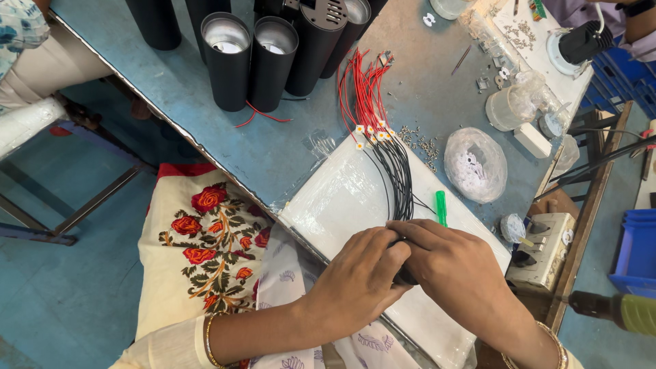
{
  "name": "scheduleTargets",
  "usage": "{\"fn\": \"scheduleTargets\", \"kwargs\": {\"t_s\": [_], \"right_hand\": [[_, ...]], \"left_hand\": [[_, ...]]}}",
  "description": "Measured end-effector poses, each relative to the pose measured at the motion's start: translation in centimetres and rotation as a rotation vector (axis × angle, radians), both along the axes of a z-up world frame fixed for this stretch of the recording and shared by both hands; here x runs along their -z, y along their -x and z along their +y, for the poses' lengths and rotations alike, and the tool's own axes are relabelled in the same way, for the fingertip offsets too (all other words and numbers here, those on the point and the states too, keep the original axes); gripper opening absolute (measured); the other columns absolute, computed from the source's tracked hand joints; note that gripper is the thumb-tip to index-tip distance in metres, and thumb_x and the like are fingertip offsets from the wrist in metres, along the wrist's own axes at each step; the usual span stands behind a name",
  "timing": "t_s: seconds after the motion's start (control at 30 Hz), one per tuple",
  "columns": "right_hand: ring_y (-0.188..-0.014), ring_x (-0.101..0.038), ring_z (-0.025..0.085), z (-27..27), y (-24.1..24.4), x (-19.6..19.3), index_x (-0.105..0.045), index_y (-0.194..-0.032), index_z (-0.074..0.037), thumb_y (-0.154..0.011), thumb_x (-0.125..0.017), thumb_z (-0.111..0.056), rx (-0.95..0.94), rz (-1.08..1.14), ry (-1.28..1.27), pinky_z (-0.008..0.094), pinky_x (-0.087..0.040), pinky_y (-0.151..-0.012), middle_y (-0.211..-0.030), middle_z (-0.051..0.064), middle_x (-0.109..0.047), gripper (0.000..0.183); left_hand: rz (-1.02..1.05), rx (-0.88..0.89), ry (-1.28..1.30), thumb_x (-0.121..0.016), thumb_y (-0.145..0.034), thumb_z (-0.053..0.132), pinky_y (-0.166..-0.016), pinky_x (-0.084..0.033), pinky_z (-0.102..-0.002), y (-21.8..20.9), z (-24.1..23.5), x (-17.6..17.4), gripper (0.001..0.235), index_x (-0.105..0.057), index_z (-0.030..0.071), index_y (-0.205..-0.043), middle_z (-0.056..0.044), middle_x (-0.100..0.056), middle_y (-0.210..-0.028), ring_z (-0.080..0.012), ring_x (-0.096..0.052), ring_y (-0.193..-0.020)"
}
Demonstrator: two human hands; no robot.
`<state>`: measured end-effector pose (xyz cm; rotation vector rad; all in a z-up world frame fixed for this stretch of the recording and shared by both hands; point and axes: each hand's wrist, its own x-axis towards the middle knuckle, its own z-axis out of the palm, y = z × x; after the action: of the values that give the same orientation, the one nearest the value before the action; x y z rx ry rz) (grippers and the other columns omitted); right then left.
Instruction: The person inserts a white plastic component into a black cylindrical housing, threads a black wire through it, and secures the assembly using a green electric screwdriver. The person repeats this process with additional components on a workbench with multiple similar housings and wires.
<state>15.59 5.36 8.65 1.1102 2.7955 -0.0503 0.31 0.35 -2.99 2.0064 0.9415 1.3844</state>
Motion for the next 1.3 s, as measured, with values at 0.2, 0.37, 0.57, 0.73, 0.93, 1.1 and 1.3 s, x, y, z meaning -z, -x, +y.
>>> {"fn": "scheduleTargets", "kwargs": {"t_s": [0.2,0.37,0.57,0.73,0.93,1.1,1.3], "right_hand": [[-0.096,-0.07,0.021,0.4,-0.4,0.2,-0.073,-0.072,-0.005,-0.067,-0.068,-0.011,-0.022,0.012,0.007,0.036,-0.056,-0.07,-0.121,0.002,-0.072,0.009],[-0.092,-0.071,0.021,0.7,-0.4,0.2,-0.072,-0.068,-0.004,-0.068,-0.069,-0.01,0.008,0.024,0.064,0.036,-0.056,-0.069,-0.121,0.001,-0.072,0.007],[-0.087,-0.07,0.024,0.9,-0.5,0.0,-0.074,-0.077,-0.002,-0.069,-0.067,-0.008,0.032,0.026,0.122,0.038,-0.056,-0.069,-0.124,0.002,-0.07,0.012],[-0.087,-0.071,0.026,1.2,-0.5,-0.5,-0.074,-0.08,-0.002,-0.07,-0.065,-0.006,0.056,0.019,0.165,0.039,-0.057,-0.069,-0.129,0.003,-0.07,0.014],[-0.089,-0.071,0.027,1.3,-0.3,-0.9,-0.074,-0.084,-0.001,-0.069,-0.065,-0.006,0.049,0.02,0.162,0.038,-0.057,-0.071,-0.125,0.004,-0.071,0.018],[-0.089,-0.07,0.028,1.4,-1.0,-0.4,-0.075,-0.094,-0.002,-0.07,-0.065,-0.005,0.063,0.011,0.193,0.04,-0.057,-0.07,-0.125,0.004,-0.071,0.025],[-0.096,-0.075,0.025,0.7,-1.5,-1.9,-0.08,-0.11,-0.009,-0.087,-0.071,-0.015,0.192,0.196,0.206,0.034,-0.059,-0.079,-0.124,0.001,-0.077,0.025]], "left_hand": [[0.002,-0.009,0.0,-0.08,-0.087,0.018,-0.108,-0.045,-0.053,0.0,0.0,0.0,0.06,-0.041,0.002,-0.129,-0.025,-0.049,-0.128,-0.0457,-0.053,-0.123],[-0.001,0.003,0.001,-0.081,-0.085,0.017,-0.108,-0.044,-0.053,0.1,0.1,-0.2,0.061,-0.042,0.001,-0.129,-0.024,-0.049,-0.128,-0.0448,-0.054,-0.123],[-0.005,0.019,0.001,-0.081,-0.088,0.017,-0.107,-0.044,-0.053,0.1,0.2,-0.3,0.059,-0.042,0.001,-0.129,-0.023,-0.049,-0.127,-0.0432,-0.054,-0.121],[-0.001,0.016,-0.008,-0.081,-0.088,0.017,-0.107,-0.044,-0.052,0.1,0.3,-0.3,0.059,-0.042,0.001,-0.129,-0.023,-0.049,-0.127,-0.0426,-0.054,-0.121],[-0.009,0.015,-0.01,-0.081,-0.087,0.016,-0.108,-0.044,-0.052,0.1,0.3,-0.1,0.06,-0.042,0.001,-0.129,-0.023,-0.049,-0.127,-0.0421,-0.054,-0.121],[-0.004,0.026,0.018,-0.082,-0.086,0.016,-0.106,-0.045,-0.051,0.1,0.4,-0.1,0.06,-0.042,0.002,-0.128,-0.022,-0.049,-0.126,-0.0412,-0.055,-0.119],[-0.004,0.025,0.014,-0.081,-0.087,0.017,-0.105,-0.047,-0.05,0.5,0.4,-0.5,0.058,-0.043,0.004,-0.128,-0.021,-0.05,-0.129,-0.041,-0.056,-0.12]]}}
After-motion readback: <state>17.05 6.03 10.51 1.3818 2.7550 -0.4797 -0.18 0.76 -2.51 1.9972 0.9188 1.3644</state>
